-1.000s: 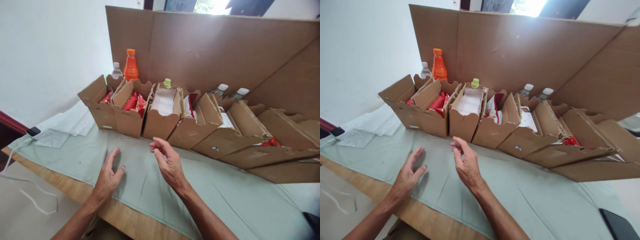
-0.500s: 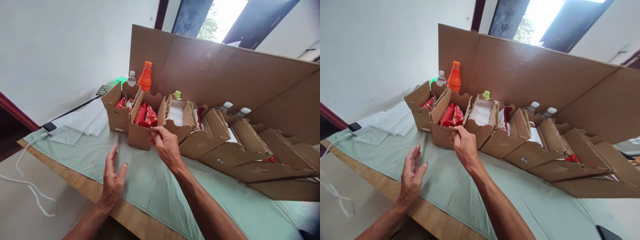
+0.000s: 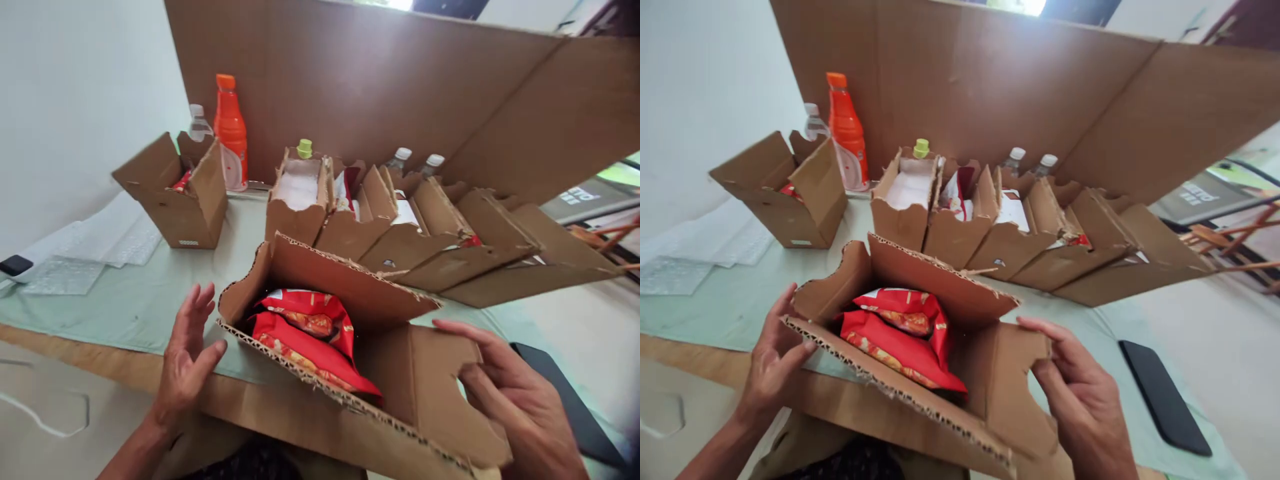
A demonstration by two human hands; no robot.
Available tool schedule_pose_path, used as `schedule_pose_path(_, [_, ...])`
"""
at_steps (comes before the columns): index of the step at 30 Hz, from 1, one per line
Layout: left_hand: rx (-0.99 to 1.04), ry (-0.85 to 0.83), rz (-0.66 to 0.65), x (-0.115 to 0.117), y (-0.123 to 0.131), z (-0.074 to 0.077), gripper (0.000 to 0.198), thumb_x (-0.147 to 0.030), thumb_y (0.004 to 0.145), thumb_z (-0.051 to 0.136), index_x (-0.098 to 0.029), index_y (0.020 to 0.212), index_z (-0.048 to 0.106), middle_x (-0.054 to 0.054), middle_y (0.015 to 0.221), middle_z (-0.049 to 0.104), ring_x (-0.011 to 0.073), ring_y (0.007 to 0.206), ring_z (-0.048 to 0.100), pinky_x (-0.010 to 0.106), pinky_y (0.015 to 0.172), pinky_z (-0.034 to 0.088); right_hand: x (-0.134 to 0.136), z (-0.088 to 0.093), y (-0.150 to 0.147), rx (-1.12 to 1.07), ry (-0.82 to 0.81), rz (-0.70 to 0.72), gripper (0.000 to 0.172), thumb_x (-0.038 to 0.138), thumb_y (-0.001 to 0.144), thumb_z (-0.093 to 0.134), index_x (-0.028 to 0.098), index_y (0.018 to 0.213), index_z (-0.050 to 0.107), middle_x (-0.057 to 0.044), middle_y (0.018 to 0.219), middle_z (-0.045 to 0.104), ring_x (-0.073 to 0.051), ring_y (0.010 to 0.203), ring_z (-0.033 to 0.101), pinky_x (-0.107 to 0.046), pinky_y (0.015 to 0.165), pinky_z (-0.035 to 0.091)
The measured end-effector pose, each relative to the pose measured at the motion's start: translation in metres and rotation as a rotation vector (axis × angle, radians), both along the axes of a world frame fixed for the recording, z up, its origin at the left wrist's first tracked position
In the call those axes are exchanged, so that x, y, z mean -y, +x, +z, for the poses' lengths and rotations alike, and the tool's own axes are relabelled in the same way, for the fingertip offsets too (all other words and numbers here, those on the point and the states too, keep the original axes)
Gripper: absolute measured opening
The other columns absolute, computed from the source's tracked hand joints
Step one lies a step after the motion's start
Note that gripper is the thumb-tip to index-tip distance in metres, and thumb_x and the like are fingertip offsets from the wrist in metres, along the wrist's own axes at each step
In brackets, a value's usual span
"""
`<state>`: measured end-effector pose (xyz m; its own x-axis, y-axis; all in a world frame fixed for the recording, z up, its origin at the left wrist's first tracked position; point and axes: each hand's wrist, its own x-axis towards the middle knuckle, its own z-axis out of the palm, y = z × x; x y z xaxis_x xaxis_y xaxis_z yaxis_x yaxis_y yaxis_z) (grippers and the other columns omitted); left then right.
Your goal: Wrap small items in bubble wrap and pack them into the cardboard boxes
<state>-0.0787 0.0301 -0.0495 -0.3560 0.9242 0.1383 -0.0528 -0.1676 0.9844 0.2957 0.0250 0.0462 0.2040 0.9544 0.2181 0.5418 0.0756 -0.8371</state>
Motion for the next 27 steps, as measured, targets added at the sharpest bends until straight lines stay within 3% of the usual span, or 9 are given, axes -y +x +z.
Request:
schedule_pose_path(2, [-0.043, -0.017, -0.124, 0.007, 0.006, 0.002, 0.074, -0.036, 0.081, 0.082, -0.029, 0.149, 0.055, 0.011, 0.153, 0.057, 0.0383, 0.147, 0.047, 0.054, 0.124, 0.037, 0.017, -0.017, 0.021, -0.071, -0.040, 0.016, 0.056, 0.053, 0.093, 0.066, 0.030, 0.143, 0.061, -0.010, 0.105, 0.077, -0.028, 0.092, 0.077, -0.030, 0.069, 0.064])
schedule_pose_path(4, [-0.080, -0.038, -0.211, 0.011, 0.011, 0.004, 0.061, -0.039, 0.081, 0.081, -0.024, 0.137, 0.066, 0.013, 0.140, 0.067, 0.0403, 0.140, 0.054, 0.055, 0.121, 0.042, 0.034, -0.036, 0.031, -0.061, -0.091, 0.127, 0.066, 0.051, 0.091, 0.069, 0.029, 0.151, 0.054, -0.013, 0.125, 0.073, -0.031, 0.112, 0.073, -0.032, 0.083, 0.064])
schedule_pose_path(6, [-0.117, -0.094, -0.262, 0.015, 0.016, 0.005, 0.050, -0.042, 0.080, 0.082, -0.022, 0.124, 0.073, 0.014, 0.123, 0.075, 0.0413, 0.130, 0.063, 0.055, 0.115, 0.049, 0.049, -0.053, 0.028, 0.023, -0.142, 0.200, 0.069, 0.052, 0.087, 0.073, 0.026, 0.149, 0.057, -0.014, 0.134, 0.070, -0.033, 0.119, 0.070, -0.032, 0.089, 0.063])
schedule_pose_path(9, [-0.142, -0.163, -0.237, 0.016, 0.027, 0.008, 0.047, -0.044, 0.080, 0.081, -0.021, 0.120, 0.074, 0.013, 0.113, 0.076, 0.0396, 0.126, 0.065, 0.052, 0.111, 0.053, 0.055, -0.066, 0.005, 0.149, -0.173, 0.239, 0.059, 0.053, 0.085, 0.074, 0.022, 0.135, 0.068, -0.012, 0.126, 0.074, -0.032, 0.111, 0.073, -0.036, 0.091, 0.063])
schedule_pose_path(12, [-0.128, -0.140, -0.176, 0.007, 0.043, 0.010, 0.051, -0.043, 0.085, 0.078, -0.022, 0.130, 0.067, 0.012, 0.123, 0.073, 0.0347, 0.129, 0.064, 0.046, 0.113, 0.051, 0.035, -0.061, -0.018, 0.203, -0.050, 0.216, 0.039, 0.054, 0.089, 0.067, 0.021, 0.107, 0.077, -0.011, 0.108, 0.079, -0.032, 0.098, 0.075, -0.041, 0.087, 0.064])
schedule_pose_path(14, [-0.119, -0.091, -0.195, -0.009, 0.055, 0.013, 0.051, -0.042, 0.089, 0.075, -0.023, 0.135, 0.063, 0.011, 0.134, 0.069, 0.0317, 0.133, 0.061, 0.043, 0.115, 0.049, 0.010, -0.053, -0.021, 0.207, 0.033, 0.154, 0.037, 0.055, 0.092, 0.063, 0.021, 0.092, 0.076, -0.010, 0.092, 0.080, -0.031, 0.086, 0.076, -0.039, 0.075, 0.064])
schedule_pose_path(20, [-0.258, 0.034, -0.288, -0.070, 0.083, 0.015, 0.048, -0.029, 0.091, 0.063, -0.021, 0.138, 0.059, 0.010, 0.135, 0.068, 0.0285, 0.127, 0.063, 0.043, 0.111, 0.050, -0.054, -0.055, 0.001, 0.147, 0.039, 0.080, 0.037, 0.059, 0.084, 0.066, 0.022, 0.086, 0.067, -0.009, 0.081, 0.078, -0.030, 0.073, 0.074, -0.037, 0.063, 0.059])
schedule_pose_path(23, [-0.368, 0.011, -0.291, -0.077, 0.072, 0.008, 0.059, -0.027, 0.085, 0.065, -0.022, 0.143, 0.058, 0.012, 0.137, 0.068, 0.0301, 0.117, 0.068, 0.045, 0.102, 0.056, -0.056, -0.075, 0.005, 0.075, -0.018, 0.022, 0.038, 0.059, 0.085, 0.065, 0.023, 0.099, 0.065, -0.009, 0.093, 0.079, -0.029, 0.080, 0.077, -0.036, 0.065, 0.060])
schedule_pose_path(27, [-0.681, -0.027, -0.074, -0.067, 0.015, -0.001, 0.056, -0.032, 0.085, 0.066, -0.025, 0.140, 0.063, 0.013, 0.145, 0.063, 0.0322, 0.127, 0.064, 0.047, 0.105, 0.055, -0.042, -0.108, 0.013, 0.064, -0.144, 0.025, 0.043, 0.061, 0.084, 0.067, 0.028, 0.112, 0.069, -0.010, 0.107, 0.079, -0.034, 0.094, 0.077, -0.046, 0.078, 0.063])
